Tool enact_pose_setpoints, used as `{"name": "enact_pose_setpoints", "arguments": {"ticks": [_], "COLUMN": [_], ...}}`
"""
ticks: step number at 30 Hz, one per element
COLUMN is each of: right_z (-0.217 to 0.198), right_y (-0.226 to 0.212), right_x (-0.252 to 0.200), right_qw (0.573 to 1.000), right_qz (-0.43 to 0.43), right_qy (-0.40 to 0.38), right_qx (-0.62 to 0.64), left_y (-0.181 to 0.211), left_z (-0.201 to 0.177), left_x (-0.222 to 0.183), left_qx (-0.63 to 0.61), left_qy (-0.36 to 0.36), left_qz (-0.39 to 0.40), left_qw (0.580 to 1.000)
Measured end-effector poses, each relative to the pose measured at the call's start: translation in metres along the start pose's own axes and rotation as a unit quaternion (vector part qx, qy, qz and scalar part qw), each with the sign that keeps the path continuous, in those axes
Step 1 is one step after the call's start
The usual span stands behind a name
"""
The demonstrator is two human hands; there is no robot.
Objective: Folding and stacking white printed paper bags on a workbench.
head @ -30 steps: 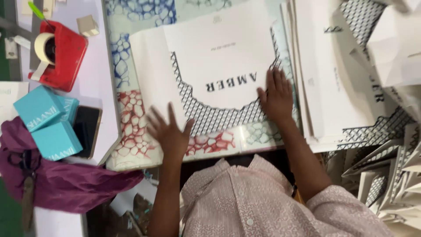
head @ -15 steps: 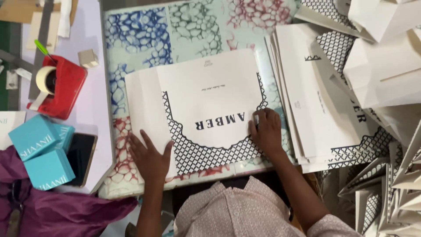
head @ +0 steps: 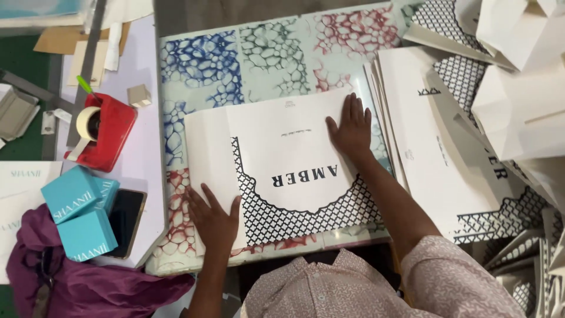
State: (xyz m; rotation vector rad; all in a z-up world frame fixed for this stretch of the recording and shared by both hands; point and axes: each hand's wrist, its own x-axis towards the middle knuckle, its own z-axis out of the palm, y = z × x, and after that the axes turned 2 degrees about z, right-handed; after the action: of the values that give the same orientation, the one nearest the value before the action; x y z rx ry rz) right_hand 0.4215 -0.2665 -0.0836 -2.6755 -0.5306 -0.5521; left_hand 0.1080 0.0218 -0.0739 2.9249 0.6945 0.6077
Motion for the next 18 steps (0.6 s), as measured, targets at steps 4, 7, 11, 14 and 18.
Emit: {"name": "enact_pose_setpoints", "arguments": {"ticks": [4,7,11,14,18], "right_z": [0.000,0.002,0.005,0.005,0.004], "right_y": [0.002,-0.003,-0.003,-0.005,-0.005], "right_x": [-0.008,-0.004,0.004,0.003,-0.001], "right_qw": [0.999,1.000,1.000,0.999,0.999], "right_qz": [-0.027,-0.003,0.013,0.041,0.023], "right_qy": [-0.009,0.004,0.021,0.012,-0.024], "right_qx": [-0.036,-0.024,0.001,0.009,-0.011], "left_y": [-0.009,-0.022,-0.015,-0.008,-0.013], "left_z": [0.027,0.064,0.081,0.081,0.087], "left_x": [0.051,0.118,0.164,0.181,0.191], "left_qx": [-0.028,-0.057,-0.056,0.005,0.047], "left_qy": [-0.008,-0.004,0.029,0.002,0.015], "left_qz": [0.018,0.035,0.019,-0.020,-0.011], "left_qw": [0.999,0.998,0.998,1.000,0.999]}}
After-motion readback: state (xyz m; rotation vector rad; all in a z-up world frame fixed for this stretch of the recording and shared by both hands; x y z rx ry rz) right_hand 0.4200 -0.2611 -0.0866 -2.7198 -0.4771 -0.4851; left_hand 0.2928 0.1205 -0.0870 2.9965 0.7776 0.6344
